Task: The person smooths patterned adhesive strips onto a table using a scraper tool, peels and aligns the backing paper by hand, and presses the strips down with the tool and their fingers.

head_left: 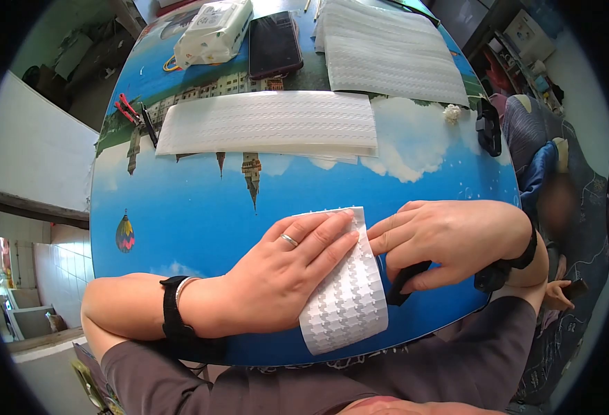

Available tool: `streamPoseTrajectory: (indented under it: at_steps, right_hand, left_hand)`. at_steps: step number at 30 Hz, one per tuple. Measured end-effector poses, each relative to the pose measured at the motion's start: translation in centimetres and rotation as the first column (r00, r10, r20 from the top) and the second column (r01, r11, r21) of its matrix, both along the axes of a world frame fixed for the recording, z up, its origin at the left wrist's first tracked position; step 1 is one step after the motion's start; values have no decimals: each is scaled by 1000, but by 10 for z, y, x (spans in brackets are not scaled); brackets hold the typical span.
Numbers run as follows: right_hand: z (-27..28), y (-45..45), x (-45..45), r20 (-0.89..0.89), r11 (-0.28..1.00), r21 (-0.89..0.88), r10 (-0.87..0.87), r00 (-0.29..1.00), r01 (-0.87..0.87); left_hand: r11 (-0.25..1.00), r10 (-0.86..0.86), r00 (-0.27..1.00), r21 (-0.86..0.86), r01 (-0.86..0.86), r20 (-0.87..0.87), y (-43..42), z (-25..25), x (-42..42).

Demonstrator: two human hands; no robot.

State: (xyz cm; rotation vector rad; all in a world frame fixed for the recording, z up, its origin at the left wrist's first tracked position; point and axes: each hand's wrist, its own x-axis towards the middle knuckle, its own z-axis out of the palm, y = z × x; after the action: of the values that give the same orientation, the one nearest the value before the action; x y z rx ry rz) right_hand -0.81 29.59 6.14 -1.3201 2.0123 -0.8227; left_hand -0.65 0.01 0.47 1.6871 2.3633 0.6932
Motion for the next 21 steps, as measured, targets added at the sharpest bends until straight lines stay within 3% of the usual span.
streamPoseTrajectory:
  at_steps: [1, 4, 5, 7, 8, 10, 13, 17, 21]
  right_hand:
    - [0, 1, -3, -3, 1000, -19, 14, 1000, -14]
    - [23, 12, -23, 340, 990, 106, -123, 932, 92]
    - [15, 18, -27, 338, 979, -52, -167, 926, 196]
    - [12, 10, -22, 276, 795, -54, -569, 774, 604]
    - [2, 4, -21, 169, 756, -161, -612, 772, 634]
    - [-27, -11, -20, -30, 669, -380, -699, 715, 638]
    - [-45, -26, -19, -172, 720, -513, -620, 766, 467]
    - [-42, -33, -15, -399, 846, -416, -500, 769, 334]
    - [-53, -43, -14, -496, 846, -436, -510, 703, 307]
  left_hand:
    - [1000, 1, 1000, -1, -1, 0, 0, 0, 0]
    - [1000, -3, 1000, 23, 3, -14, 3, -1, 1]
    - [999, -8, 1000, 49, 10, -27, 3, -5, 2]
    - [998, -19, 999, 66, 22, -47, 6, -6, 3]
    - [998, -27, 998, 56, 29, -51, 7, -6, 3]
    - [998, -34, 998, 50, 37, -53, 7, -6, 4]
    - [999, -16, 990, 38, 22, -138, 6, -7, 7]
    - [998, 3, 991, 64, 6, -131, 6, -10, 10]
    - [996, -5, 995, 83, 14, -105, 6, -12, 8]
